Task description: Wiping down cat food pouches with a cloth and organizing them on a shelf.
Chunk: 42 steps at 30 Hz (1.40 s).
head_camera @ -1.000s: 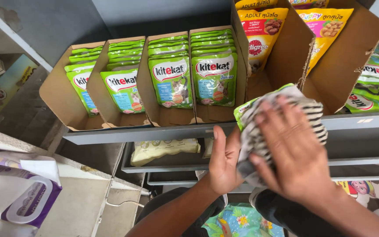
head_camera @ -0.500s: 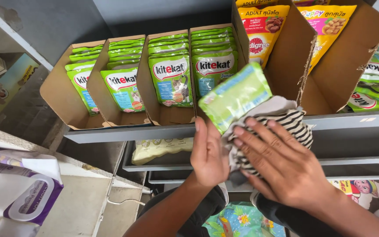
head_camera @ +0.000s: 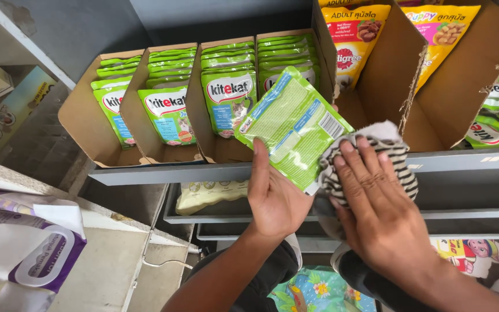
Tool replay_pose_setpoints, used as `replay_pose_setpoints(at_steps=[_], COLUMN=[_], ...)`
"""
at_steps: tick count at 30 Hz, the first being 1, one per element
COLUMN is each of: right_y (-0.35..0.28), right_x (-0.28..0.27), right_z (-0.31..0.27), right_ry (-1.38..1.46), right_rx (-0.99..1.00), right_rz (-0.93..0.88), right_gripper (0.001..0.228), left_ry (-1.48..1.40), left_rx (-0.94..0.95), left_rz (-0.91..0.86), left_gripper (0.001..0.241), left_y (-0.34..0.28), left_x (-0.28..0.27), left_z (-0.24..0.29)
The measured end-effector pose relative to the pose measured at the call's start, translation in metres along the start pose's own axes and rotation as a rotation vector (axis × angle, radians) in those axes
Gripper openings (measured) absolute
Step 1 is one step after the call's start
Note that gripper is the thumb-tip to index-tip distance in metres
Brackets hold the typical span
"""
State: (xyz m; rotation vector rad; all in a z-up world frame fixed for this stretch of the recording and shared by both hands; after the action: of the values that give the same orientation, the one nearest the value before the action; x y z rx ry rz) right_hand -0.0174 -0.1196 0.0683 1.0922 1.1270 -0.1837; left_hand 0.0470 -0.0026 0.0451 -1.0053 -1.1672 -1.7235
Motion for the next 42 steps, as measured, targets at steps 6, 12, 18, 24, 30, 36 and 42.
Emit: replay_pose_setpoints(at_steps=[6,12,18,24,30,36,42], right_y=[-0.003,-0.001,0.000,-0.003,-0.018,-0.002,-0.002], right_x=[0.002,-0.006,-0.008,-0.010,-0.027,-0.002,0.001], right_z=[-0.007,-0.004,0.003,-0.010,0.007,0.017,0.020], right_ry=[0.040,-0.012,-0.051,0.096,0.209,-0.080,-0.021], right_rx=[-0.052,-0.015,-0.020,-0.151,-0.095,-0.203,-0.132], right_rz=[-0.023,0.026,-0.016,-0.076,0.049,0.045,0.047], right_gripper=[0.062,0.064,0.063,0.064,0.054,0.059,0.068], left_ry=[0.144,0.075,0.051,0.148,0.157,-0.026,-0.072], left_rx=[0.190,-0.028,-0.006,0.107,0.088,-0.254,-0.120], left_rz=[-0.255,-0.208,-0.248,-0.179,-0.279,-0.319,-0.416], left_gripper=[0.055,0.070,0.064,0.041,0.056,0.072,0.101], left_y=[-0.003,-0.002,-0.004,0.002,-0.002,-0.028,-0.022], left_x=[-0.013,-0.007,-0.008,-0.049,-0.024,-0.048,-0.049], left_z=[0.001,-0.012,-0.011,-0.008,-0.010,-0.056,-0.036])
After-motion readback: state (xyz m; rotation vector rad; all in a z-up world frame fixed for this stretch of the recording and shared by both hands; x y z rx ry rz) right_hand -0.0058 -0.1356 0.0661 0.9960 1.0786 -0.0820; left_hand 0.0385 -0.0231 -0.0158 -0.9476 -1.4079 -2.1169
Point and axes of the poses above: each hand's wrist, its own y-axis towards the middle knuckle, its own x-axis out of the palm, z = x × y, the point moved 5 cm from there along y, towards the middle knuckle, and after that the axes turned 7 degrees about -z, right-handed, at the moved point
